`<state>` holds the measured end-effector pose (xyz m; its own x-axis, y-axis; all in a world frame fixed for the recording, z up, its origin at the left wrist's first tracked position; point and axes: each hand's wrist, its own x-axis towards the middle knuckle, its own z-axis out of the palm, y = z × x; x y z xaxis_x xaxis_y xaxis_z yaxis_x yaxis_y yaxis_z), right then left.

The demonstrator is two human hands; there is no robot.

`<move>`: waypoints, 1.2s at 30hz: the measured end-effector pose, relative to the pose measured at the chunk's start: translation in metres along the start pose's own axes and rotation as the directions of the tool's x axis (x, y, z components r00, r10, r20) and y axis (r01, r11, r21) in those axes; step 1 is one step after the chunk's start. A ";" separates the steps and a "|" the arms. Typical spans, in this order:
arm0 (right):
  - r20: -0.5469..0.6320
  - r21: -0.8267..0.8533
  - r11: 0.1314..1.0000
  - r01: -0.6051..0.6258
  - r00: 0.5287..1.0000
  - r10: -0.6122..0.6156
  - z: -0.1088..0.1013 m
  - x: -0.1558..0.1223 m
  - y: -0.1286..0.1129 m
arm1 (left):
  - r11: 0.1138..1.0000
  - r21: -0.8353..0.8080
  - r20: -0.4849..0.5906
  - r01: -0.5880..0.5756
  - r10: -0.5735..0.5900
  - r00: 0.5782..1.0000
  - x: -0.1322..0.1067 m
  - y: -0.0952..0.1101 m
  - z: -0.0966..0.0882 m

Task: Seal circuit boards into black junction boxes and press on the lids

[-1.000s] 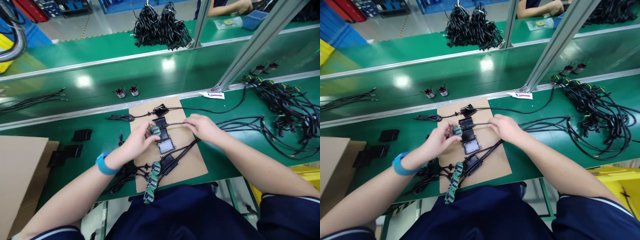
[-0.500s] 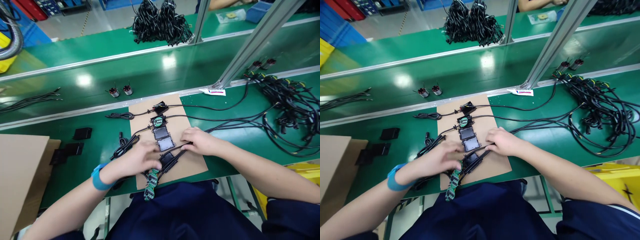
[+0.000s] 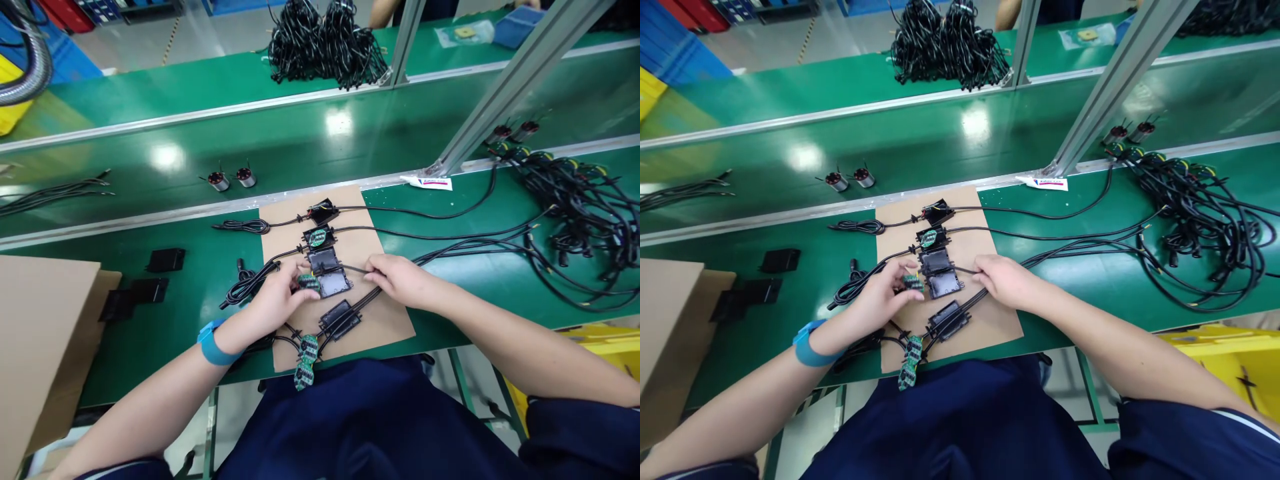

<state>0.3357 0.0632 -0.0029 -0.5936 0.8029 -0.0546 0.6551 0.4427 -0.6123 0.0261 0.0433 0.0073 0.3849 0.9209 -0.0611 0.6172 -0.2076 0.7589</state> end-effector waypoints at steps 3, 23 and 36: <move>-0.185 -0.073 0.992 -0.101 0.979 0.086 0.000 0.004 0.003 | 0.990 0.122 -0.131 -0.070 0.086 0.988 0.014 -0.001 0.003; -0.212 -0.325 0.946 -0.022 0.976 -0.050 0.002 -0.024 0.019 | 0.811 0.571 0.007 -0.129 0.152 0.988 0.004 0.017 0.001; -0.013 -0.362 0.925 0.118 0.991 -0.132 -0.012 -0.041 0.022 | 0.945 0.216 0.358 -0.244 0.156 0.920 -0.032 0.002 0.027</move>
<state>0.3799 0.0448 -0.0044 -0.6687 0.7426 0.0374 0.7047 0.6490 -0.2868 0.0338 0.0048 -0.0071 0.6966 0.6970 -0.1701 0.6374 -0.4925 0.5926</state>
